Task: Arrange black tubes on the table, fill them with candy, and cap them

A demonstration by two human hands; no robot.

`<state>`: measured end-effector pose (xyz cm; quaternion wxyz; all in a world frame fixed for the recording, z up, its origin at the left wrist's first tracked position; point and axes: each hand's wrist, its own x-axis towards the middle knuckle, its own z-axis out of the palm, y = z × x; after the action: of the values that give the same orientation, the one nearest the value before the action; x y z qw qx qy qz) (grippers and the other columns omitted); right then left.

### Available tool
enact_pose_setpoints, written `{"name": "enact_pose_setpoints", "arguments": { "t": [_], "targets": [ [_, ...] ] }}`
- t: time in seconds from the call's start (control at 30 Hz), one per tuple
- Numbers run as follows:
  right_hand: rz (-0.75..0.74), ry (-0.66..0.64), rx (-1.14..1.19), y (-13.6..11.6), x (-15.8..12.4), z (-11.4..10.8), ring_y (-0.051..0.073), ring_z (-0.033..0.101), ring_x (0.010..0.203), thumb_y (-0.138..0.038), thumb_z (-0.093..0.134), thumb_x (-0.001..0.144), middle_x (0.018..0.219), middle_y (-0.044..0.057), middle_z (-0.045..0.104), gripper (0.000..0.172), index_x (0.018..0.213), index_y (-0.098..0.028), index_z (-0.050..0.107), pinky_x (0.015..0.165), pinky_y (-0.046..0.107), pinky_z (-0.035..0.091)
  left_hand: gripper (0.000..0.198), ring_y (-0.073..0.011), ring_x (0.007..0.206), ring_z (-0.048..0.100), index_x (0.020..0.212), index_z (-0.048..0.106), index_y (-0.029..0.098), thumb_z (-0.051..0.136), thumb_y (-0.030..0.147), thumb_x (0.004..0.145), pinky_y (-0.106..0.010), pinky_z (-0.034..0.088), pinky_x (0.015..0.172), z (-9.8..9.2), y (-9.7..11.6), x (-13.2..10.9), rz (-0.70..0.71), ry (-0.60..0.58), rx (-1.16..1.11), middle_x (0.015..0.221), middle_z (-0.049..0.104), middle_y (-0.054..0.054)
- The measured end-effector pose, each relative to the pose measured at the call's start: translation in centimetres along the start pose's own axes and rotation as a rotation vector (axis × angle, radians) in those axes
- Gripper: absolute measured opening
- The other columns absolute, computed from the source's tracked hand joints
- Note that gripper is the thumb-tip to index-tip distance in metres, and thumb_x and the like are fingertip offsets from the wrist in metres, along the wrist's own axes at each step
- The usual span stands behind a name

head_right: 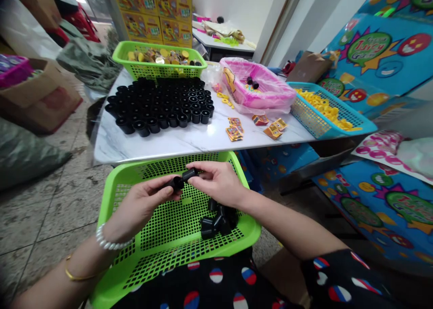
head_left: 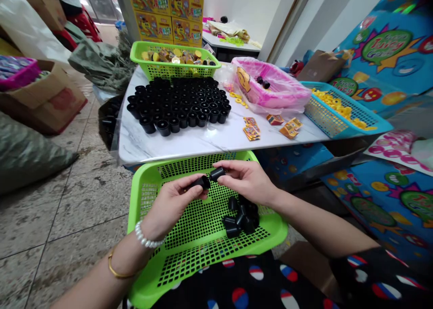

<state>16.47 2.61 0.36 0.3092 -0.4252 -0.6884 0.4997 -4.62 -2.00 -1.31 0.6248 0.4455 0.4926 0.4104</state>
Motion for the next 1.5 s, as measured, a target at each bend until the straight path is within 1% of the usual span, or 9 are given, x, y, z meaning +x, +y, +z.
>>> {"name": "enact_pose_setpoints", "arguments": {
  "t": [0.27,0.47,0.57,0.7,0.87,0.97,1.13,1.33,1.5],
  "targets": [
    [-0.229,-0.032,-0.314,0.0,-0.2,1.1,0.018,0.071,0.089,-0.029,0.064,0.085,0.103,0.005,0.075,0.029,0.113,-0.020,0.071,0.084,0.034,0.057,0.031,-0.0200,0.081,0.068,0.109,0.072,0.020,0.071,0.030,0.079,-0.040,0.053,0.086,0.3,-0.1,0.1,0.017,-0.010,0.047,0.095,0.075,-0.006],
    [-0.307,-0.325,-0.581,0.2,-0.6,1.1,0.027,0.048,0.131,-0.043,0.049,0.096,0.145,0.017,0.048,0.056,0.146,-0.017,0.042,0.106,0.050,0.042,0.036,-0.0215,0.099,0.063,0.117,0.064,0.020,0.066,0.026,0.082,-0.036,0.052,0.088,1.1,-1.1,0.1,0.017,-0.079,-0.042,0.111,0.068,-0.008],
    [-0.268,-0.365,-0.638,0.1,-0.2,-0.6,0.023,0.056,0.118,-0.039,0.050,0.097,0.133,0.012,0.059,0.054,0.146,-0.019,0.040,0.100,0.043,0.046,0.034,-0.0197,0.084,0.063,0.116,0.059,0.018,0.059,0.021,0.082,-0.037,0.051,0.082,1.1,-1.4,0.1,-0.027,-0.087,-0.088,0.090,0.067,-0.006],
    [-0.356,-0.472,-0.911,0.9,0.1,-2.5,0.023,0.059,0.096,-0.018,0.058,0.089,0.105,0.009,0.071,0.029,0.117,-0.017,0.067,0.091,0.041,0.045,0.019,-0.0178,0.072,0.057,0.096,0.060,0.018,0.056,0.034,0.088,-0.032,0.047,0.068,1.0,-0.9,0.2,-0.062,-0.125,-0.009,0.075,0.059,-0.002],
    [-0.340,-0.712,-1.044,3.1,-0.4,-1.2,0.021,0.056,0.079,-0.009,0.062,0.080,0.078,0.009,0.066,0.009,0.080,-0.014,0.070,0.078,0.037,0.047,0.025,-0.0171,0.069,0.050,0.070,0.057,0.021,0.052,0.035,0.090,-0.030,0.040,0.067,1.3,-0.2,0.4,0.033,-0.067,0.287,0.069,0.054,0.000],
    [-0.203,-0.546,-0.809,3.1,-0.1,-0.6,0.019,0.059,0.081,-0.014,0.066,0.077,0.084,0.007,0.066,0.010,0.087,-0.015,0.066,0.075,0.034,0.049,0.028,-0.0172,0.069,0.050,0.068,0.054,0.021,0.044,0.031,0.092,-0.029,0.039,0.067,1.4,-0.4,0.4,0.055,-0.049,0.371,0.070,0.055,0.000],
    [0.057,-0.265,0.081,0.8,-0.2,-0.2,0.012,0.065,0.074,-0.030,0.061,0.088,0.084,0.000,0.066,0.016,0.093,-0.016,0.063,0.070,0.028,0.056,0.026,-0.0172,0.070,0.053,0.105,0.055,0.021,0.054,0.043,0.091,-0.029,0.041,0.064,1.8,-1.0,0.4,0.094,-0.079,0.409,0.075,0.058,0.001],
    [0.200,-0.107,0.366,0.5,-0.9,1.2,0.012,0.065,0.069,-0.032,0.072,0.079,0.074,-0.002,0.065,0.019,0.078,-0.016,0.062,0.066,0.030,0.060,0.040,-0.0192,0.087,0.057,0.110,0.057,0.020,0.070,0.043,0.080,-0.031,0.044,0.079,1.9,-1.2,0.3,0.233,-0.108,0.432,0.094,0.060,-0.003],
    [0.424,-0.065,0.537,1.3,-0.4,2.2,0.010,0.063,0.062,-0.038,0.068,0.085,0.070,-0.002,0.062,0.026,0.077,-0.018,0.053,0.063,0.027,0.059,0.048,-0.0188,0.091,0.058,0.110,0.059,0.021,0.081,0.039,0.071,-0.030,0.045,0.083,1.6,-1.1,0.0,0.365,0.032,0.483,0.096,0.062,-0.002]
  ]
}}
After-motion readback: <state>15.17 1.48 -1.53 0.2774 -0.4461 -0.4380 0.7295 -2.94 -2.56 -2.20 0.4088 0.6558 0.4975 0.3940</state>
